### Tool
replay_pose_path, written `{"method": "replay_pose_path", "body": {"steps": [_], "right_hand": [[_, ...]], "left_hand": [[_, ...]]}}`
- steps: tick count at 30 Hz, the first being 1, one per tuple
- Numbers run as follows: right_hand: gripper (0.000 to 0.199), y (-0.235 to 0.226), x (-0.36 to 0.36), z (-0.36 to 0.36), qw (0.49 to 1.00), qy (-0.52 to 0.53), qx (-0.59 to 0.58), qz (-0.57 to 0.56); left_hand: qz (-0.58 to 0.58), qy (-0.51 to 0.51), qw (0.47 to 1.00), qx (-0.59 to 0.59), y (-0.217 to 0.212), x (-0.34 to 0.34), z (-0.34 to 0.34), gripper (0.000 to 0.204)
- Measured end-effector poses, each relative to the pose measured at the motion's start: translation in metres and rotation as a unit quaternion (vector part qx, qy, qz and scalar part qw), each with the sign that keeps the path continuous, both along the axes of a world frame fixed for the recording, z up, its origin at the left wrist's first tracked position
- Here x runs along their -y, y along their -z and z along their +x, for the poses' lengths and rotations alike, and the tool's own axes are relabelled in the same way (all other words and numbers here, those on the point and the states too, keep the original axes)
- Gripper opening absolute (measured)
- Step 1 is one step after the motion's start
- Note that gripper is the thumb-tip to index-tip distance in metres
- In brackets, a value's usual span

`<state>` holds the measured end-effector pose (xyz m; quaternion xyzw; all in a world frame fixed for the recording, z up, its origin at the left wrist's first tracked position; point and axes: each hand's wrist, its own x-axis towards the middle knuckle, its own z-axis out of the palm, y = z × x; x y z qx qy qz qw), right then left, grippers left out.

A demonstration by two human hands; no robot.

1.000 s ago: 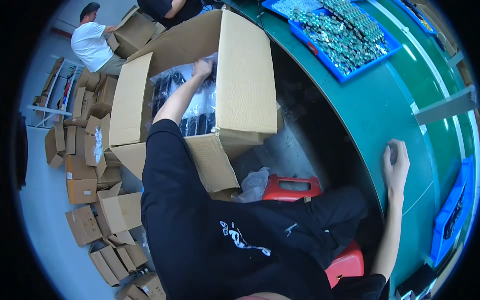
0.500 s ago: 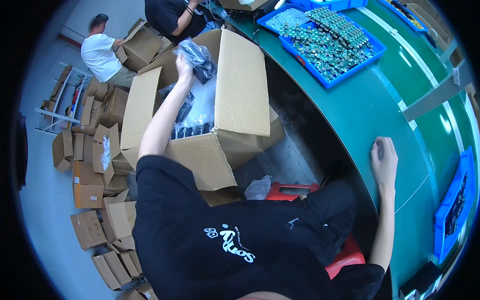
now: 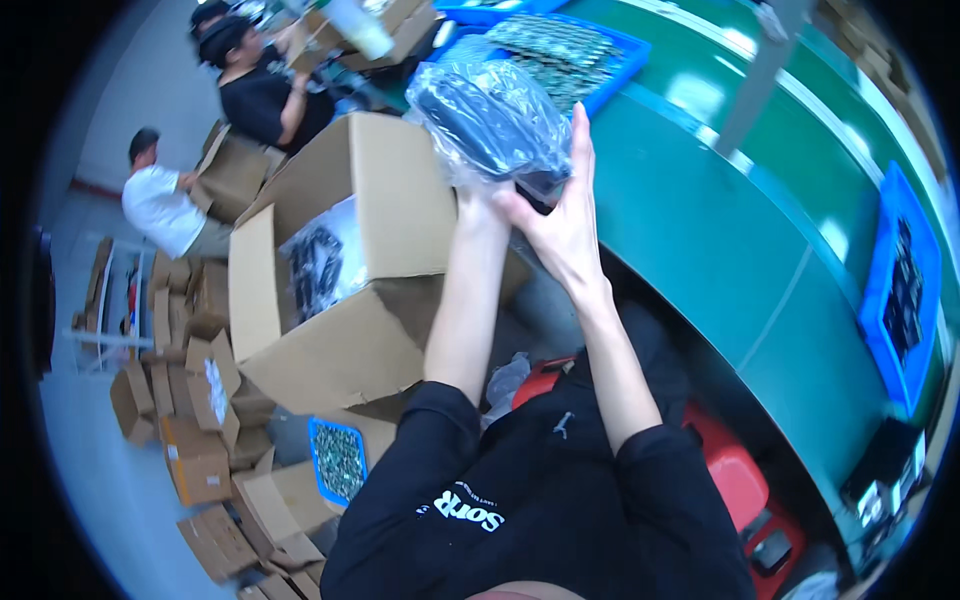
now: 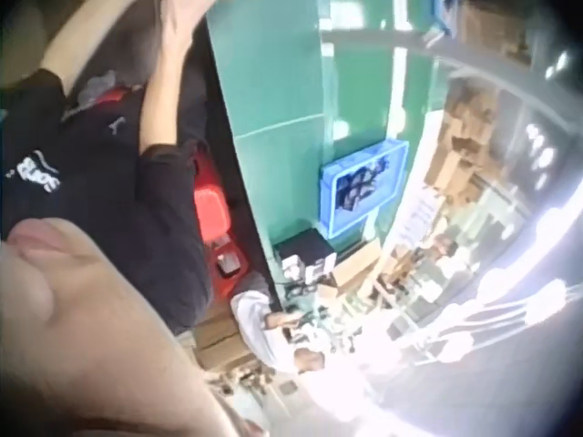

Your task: The person secures circuit boards into plastic housings using a power screwdriver, repeating the process several times. They then gather the completed assemblies, place them into a plastic bag, and set the bag into a cardboard box.

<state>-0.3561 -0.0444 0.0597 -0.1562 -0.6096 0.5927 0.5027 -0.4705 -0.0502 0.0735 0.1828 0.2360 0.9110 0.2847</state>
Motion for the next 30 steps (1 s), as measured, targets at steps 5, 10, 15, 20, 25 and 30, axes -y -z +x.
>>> {"method": "replay_pose_path", "body": {"steps": [5, 10, 15, 20, 25, 30], "right_hand": [[0.082, 0.022, -0.059, 0.053, 0.977, 0.195, 0.056, 0.064], [0.036, 0.023, -0.083, 0.067, 0.943, 0.301, 0.114, 0.088], [0.018, 0.051, -0.138, 0.073, 0.935, 0.325, 0.104, 0.098], [0.015, 0.057, -0.167, 0.056, 0.917, 0.349, 0.113, 0.159], [0.018, 0.065, -0.176, 0.048, 0.938, 0.298, 0.127, 0.123], [0.023, 0.053, -0.162, 0.051, 0.946, 0.174, 0.267, 0.052]], "left_hand": [[-0.057, -0.096, 0.994, -0.009, 0.039, -0.066, 0.090, 0.033], [-0.162, -0.099, 0.976, -0.104, 0.091, -0.099, 0.114, 0.033], [-0.195, -0.113, 0.971, -0.074, 0.103, -0.110, 0.116, 0.034], [-0.254, -0.146, 0.943, -0.159, 0.120, -0.100, 0.095, 0.039], [-0.298, -0.319, 0.795, -0.420, 0.113, -0.091, 0.092, 0.031], [-0.389, -0.280, 0.649, -0.591, 0.110, -0.084, 0.065, 0.027]]}}
